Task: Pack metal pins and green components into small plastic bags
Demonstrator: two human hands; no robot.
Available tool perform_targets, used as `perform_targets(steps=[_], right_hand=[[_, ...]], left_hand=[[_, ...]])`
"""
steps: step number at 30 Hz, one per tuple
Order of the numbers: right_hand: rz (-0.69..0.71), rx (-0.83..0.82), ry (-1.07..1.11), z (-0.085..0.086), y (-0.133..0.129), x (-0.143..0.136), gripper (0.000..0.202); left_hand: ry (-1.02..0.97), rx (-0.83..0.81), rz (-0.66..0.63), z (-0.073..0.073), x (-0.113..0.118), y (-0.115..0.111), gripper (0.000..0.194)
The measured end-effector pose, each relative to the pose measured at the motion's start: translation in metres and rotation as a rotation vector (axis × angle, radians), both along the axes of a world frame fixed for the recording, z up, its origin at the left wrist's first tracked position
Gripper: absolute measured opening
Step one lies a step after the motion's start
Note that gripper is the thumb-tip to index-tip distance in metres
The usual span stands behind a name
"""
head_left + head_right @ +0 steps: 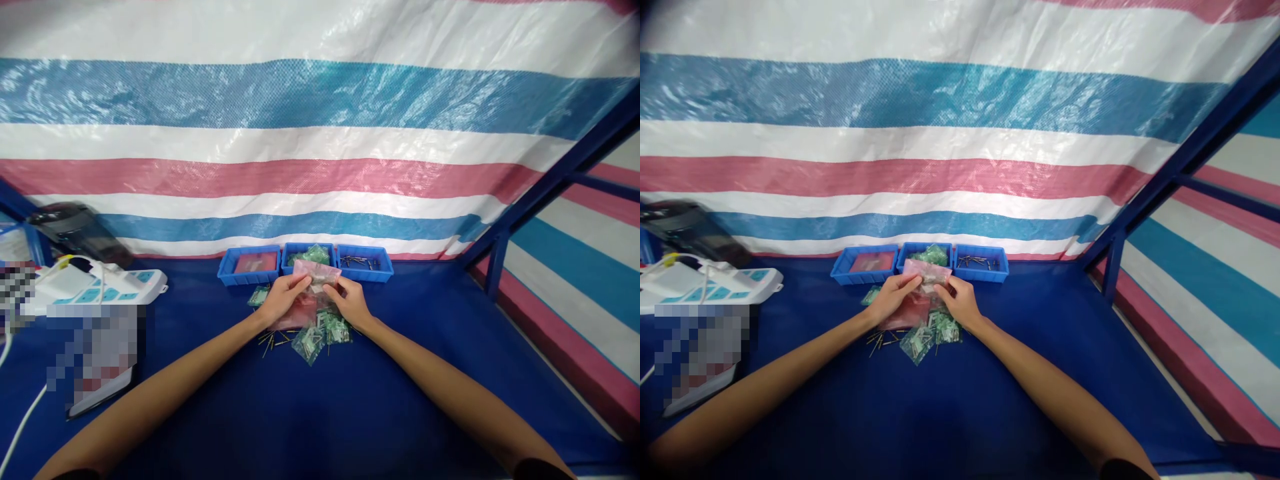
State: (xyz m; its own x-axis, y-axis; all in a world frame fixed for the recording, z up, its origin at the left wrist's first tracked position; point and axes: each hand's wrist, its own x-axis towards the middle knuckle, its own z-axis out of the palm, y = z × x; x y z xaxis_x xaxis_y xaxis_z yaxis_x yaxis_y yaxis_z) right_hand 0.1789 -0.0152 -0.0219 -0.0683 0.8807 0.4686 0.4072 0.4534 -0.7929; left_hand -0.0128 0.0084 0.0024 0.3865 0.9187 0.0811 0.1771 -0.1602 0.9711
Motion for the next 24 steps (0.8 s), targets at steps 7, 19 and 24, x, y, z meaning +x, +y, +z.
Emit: perform_targets(steps=[7, 19, 24], right_hand=[[0.011, -0.052, 0.075, 0.006, -0.004, 0.0, 0.03], [0.034, -0.051, 0.076, 0.002, -0.002, 0.002, 0.031], [0.039, -0.048, 0.051, 0.002, -0.003, 0.002, 0.032]], left_hand=[[0.076, 0.151, 0.135, 0.029, -0.011, 0.009, 0.038], [0.87, 0.364, 0.529, 0.069, -0.08, 0.045, 0.052], [1.225, 0.415, 0.631, 0.058, -0.075, 0.04, 0.06]])
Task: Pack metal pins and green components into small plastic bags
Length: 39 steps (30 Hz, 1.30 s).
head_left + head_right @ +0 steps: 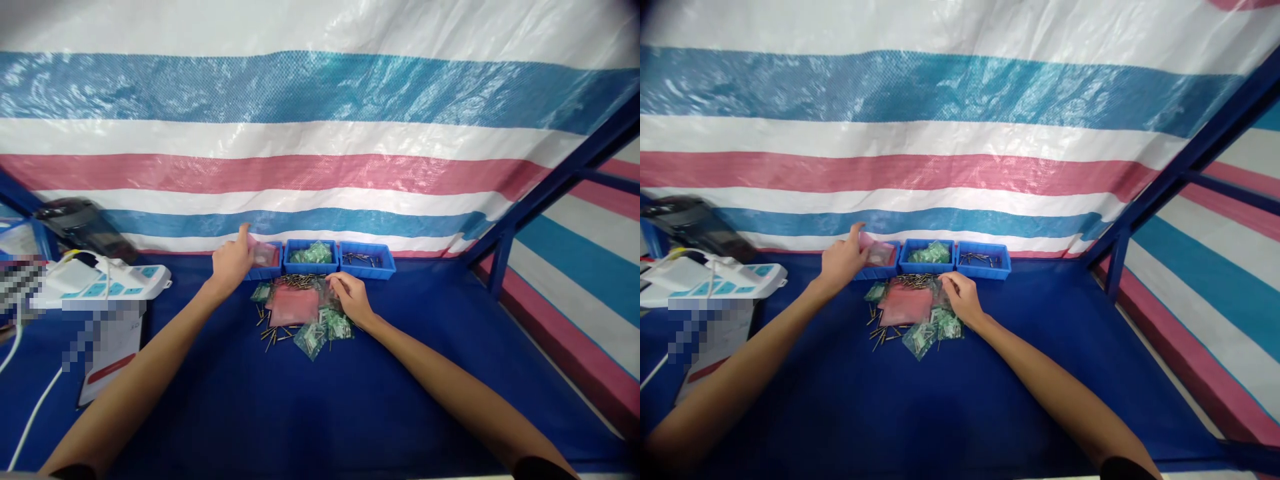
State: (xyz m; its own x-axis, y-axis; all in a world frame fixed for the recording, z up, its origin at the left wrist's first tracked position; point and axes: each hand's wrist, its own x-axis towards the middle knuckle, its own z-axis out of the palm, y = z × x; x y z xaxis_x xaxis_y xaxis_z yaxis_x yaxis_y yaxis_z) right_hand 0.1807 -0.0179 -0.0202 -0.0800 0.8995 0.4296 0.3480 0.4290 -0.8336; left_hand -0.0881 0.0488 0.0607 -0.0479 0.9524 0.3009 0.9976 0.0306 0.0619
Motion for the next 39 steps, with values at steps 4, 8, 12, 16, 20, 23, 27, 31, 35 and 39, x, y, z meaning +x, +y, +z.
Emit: perform_targets(steps=[4, 8, 12, 16, 20, 23, 27, 31, 35, 39], right_hand=[[0.006, 0.004, -0.004, -0.001, 0.001, 0.0, 0.032], [0.005, -0.001, -0.014, -0.001, 0.002, 0.0, 0.032], [0.008, 0.013, -0.033, -0.001, 0.001, 0.0, 0.032], [0.021, 0.059, -0.087, 0.002, -0.001, -0.002, 0.03], [0.072, 0.099, -0.232, 0.015, 0.001, -0.002, 0.024], [0.163, 0.061, -0.434, 0.033, 0.003, 0.003, 0.013], [0.226, 0.025, -0.681, 0.055, -0.004, 0.017, 0.009], [0.195, 0.028, -0.737, 0.05, -0.031, 0.028, 0.054], [0.245, -0.071, -0.874, 0.021, -0.061, 0.028, 0.105], [0.253, -0.095, -0.939, -0.001, -0.071, 0.018, 0.109]], left_hand=[[0.158, 0.13, -0.093, 0.002, -0.003, -0.005, 0.049], [0.132, -0.026, -0.247, -0.002, -0.008, 0.004, 0.035], [0.013, -0.178, -0.361, -0.014, -0.011, 0.017, 0.035], [-0.007, -0.165, -0.428, -0.02, -0.014, 0.021, 0.034], [-0.013, -0.175, -0.343, -0.02, -0.012, 0.02, 0.036], [-0.021, -0.118, -0.302, -0.015, -0.005, 0.016, 0.036], [-0.102, 0.046, -0.474, -0.005, 0.012, -0.005, 0.033], [-0.252, 0.069, -0.778, -0.015, 0.02, -0.048, 0.04], [-0.078, -0.145, -0.989, -0.054, 0.008, -0.086, 0.089], [-0.018, -0.192, -0.925, -0.082, 0.0, -0.093, 0.107]])
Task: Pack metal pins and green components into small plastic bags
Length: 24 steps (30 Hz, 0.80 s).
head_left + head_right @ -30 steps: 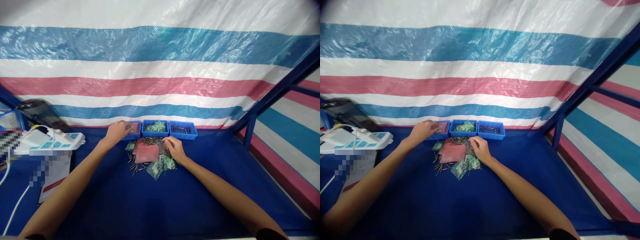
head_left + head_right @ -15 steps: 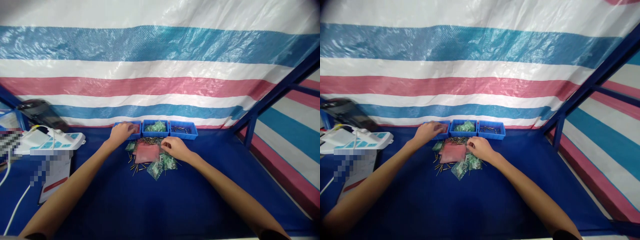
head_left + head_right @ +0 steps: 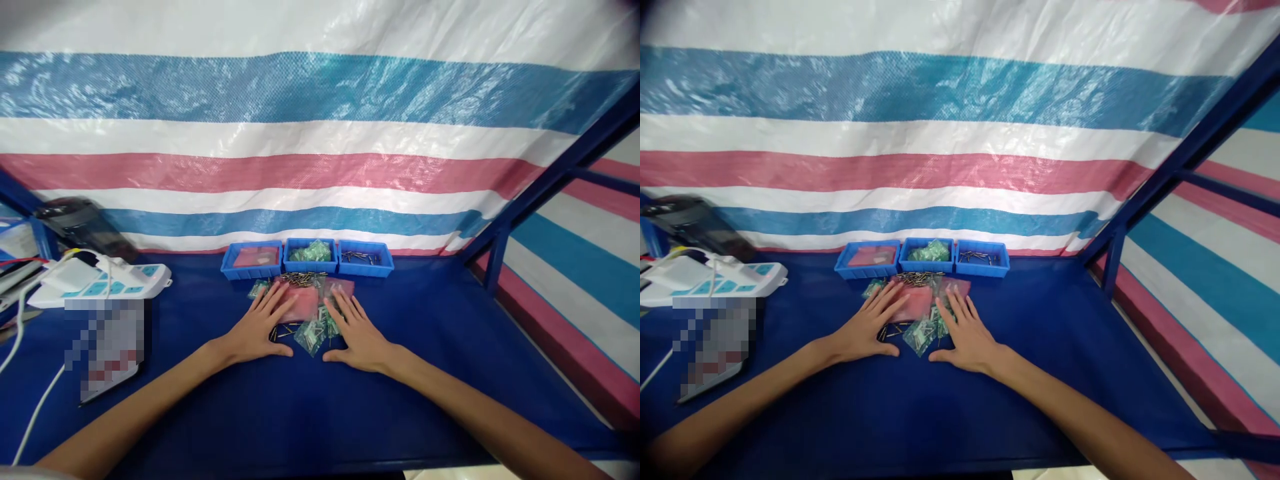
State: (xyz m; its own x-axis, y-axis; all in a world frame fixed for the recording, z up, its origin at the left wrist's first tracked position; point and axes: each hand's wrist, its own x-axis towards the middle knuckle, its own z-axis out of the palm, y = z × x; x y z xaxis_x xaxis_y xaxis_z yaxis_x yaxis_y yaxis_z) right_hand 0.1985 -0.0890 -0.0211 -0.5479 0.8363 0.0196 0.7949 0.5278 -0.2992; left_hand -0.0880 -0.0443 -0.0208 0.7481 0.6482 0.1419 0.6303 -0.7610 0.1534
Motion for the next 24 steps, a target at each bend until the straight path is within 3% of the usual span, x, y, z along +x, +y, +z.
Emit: perform_targets(steps=[13, 24], right_hand=[[-0.084, 0.126, -0.02, -0.007, 0.027, -0.019, 0.094], [-0.059, 0.234, -0.054, -0.004, 0.009, -0.003, 0.077]], left_hand=[[0.028, 0.086, 0.153, -0.01, 0.031, 0.0, 0.09], [0.004, 0.126, 0.183, -0.005, 0.028, -0.002, 0.087]])
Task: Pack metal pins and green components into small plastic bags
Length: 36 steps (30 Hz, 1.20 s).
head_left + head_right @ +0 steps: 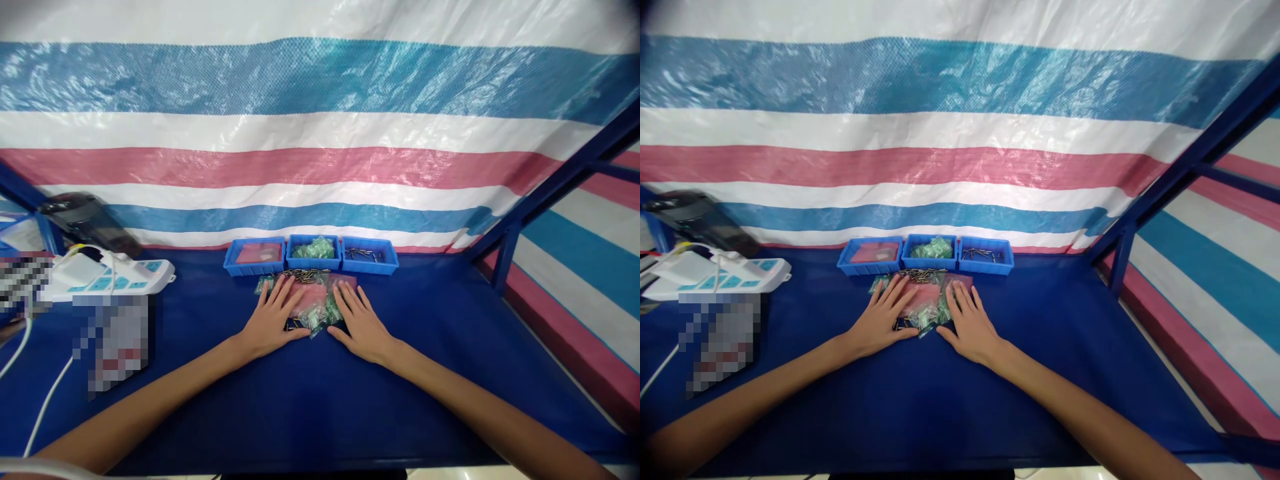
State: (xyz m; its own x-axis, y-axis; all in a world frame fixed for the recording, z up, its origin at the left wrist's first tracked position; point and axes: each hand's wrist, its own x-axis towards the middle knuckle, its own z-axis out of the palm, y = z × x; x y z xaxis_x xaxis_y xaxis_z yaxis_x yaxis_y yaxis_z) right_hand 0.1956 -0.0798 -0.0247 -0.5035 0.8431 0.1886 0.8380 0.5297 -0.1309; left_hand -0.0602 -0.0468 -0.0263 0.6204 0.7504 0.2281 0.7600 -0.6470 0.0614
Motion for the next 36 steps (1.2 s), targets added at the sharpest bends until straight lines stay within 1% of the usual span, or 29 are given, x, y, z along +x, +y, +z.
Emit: perform_targets(steps=[4, 10, 13, 17, 20, 22, 24, 26, 28, 31, 33, 36], right_hand=[[0.023, 0.062, 0.021, 0.0, -0.004, 0.002, 0.06], [0.07, 0.191, 0.096, 0.001, 0.006, 0.001, 0.04], [0.073, 0.19, 0.166, 0.003, 0.012, 0.003, 0.034], [0.037, 0.123, 0.31, 0.009, 0.019, 0.006, 0.035], [-0.001, 0.072, 0.471, 0.016, 0.028, 0.006, 0.031], [-0.023, 0.02, 0.644, 0.022, 0.035, 0.004, 0.023], [-0.078, -0.064, 0.844, 0.027, 0.044, -0.001, 0.018], [-0.148, -0.133, 1.032, 0.03, 0.052, -0.008, 0.019], [-0.161, -0.176, 1.181, 0.031, 0.06, -0.016, 0.022], [-0.14, -0.114, 1.268, 0.027, 0.069, -0.024, 0.022], [-0.131, -0.061, 1.275, 0.025, 0.073, -0.025, 0.022], [-0.139, -0.036, 1.243, 0.023, 0.075, -0.02, 0.023]], left_hand=[[-0.018, 0.028, -0.018, 0.001, 0.003, 0.0, 0.085], [-0.029, 0.058, -0.063, 0.006, 0.006, 0.002, 0.08], [-0.043, 0.047, -0.071, 0.008, 0.007, 0.001, 0.074], [-0.112, 0.034, -0.076, 0.013, 0.012, 0.001, 0.067], [-0.219, 0.02, -0.069, 0.02, 0.017, 0.003, 0.056], [-0.321, -0.01, -0.043, 0.026, 0.022, 0.008, 0.043], [-0.439, -0.075, -0.014, 0.033, 0.029, 0.017, 0.033], [-0.559, -0.167, -0.007, 0.04, 0.038, 0.027, 0.026], [-0.687, -0.236, -0.009, 0.045, 0.048, 0.038, 0.022], [-0.822, -0.312, 0.015, 0.047, 0.059, 0.052, 0.016], [-0.887, -0.356, 0.027, 0.044, 0.062, 0.057, 0.015], [-0.984, -0.405, 0.02, 0.038, 0.063, 0.061, 0.019]])
